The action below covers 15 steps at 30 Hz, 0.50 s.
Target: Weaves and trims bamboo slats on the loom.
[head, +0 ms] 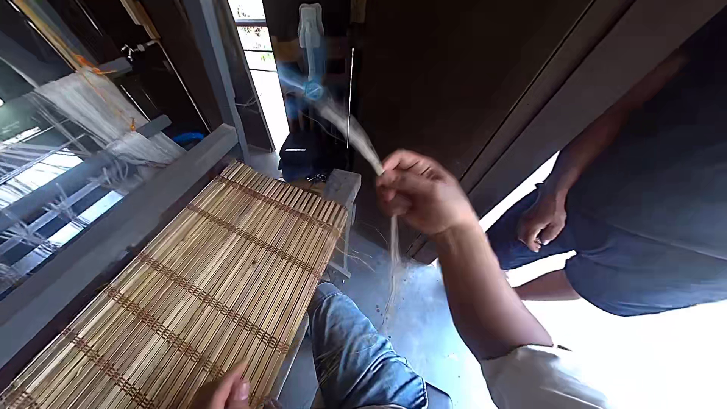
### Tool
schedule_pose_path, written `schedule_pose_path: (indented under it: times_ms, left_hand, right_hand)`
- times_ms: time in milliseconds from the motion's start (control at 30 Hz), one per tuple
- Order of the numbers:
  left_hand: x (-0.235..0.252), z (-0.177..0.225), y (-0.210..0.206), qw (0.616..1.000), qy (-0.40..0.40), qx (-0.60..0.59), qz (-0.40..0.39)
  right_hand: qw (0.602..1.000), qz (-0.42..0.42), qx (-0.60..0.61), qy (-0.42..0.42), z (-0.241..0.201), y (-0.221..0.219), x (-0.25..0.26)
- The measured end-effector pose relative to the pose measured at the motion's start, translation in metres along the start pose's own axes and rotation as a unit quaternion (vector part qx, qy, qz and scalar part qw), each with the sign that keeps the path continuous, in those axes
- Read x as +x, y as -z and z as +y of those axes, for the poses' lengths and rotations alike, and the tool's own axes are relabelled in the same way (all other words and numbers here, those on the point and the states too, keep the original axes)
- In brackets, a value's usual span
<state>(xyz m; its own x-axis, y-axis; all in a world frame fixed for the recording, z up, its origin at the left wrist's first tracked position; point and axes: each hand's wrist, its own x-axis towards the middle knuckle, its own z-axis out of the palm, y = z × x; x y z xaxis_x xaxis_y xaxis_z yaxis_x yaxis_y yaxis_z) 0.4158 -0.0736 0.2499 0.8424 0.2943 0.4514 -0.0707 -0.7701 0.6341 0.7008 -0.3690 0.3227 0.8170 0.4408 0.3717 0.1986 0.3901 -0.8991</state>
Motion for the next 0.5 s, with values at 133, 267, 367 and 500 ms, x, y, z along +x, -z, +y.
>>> schedule_pose_path:
  times_ms: [133, 267, 367, 500]
  left_hand:
    - [0.042, 0.027, -0.026, 0.993, -0.042, -0.085, -0.077]
    - [0.063, 0.034, -0.039, 0.989, -0.030, -0.141, -0.026]
    - [0.070, 0.036, -0.040, 0.988, -0.020, -0.156, 0.005]
    - [0.075, 0.032, -0.045, 0.978, -0.022, -0.210, 0.002]
  right_hand:
    - [0.973, -0.190, 0.057, -0.119, 0.044, -0.084, -0.019]
    - [0.951, -0.240, 0.131, -0.145, 0.067, -0.131, -0.030]
    - [0.940, -0.245, 0.158, -0.177, 0.072, -0.134, -0.030]
    - [0.914, -0.253, 0.216, -0.234, 0.075, -0.125, -0.031]
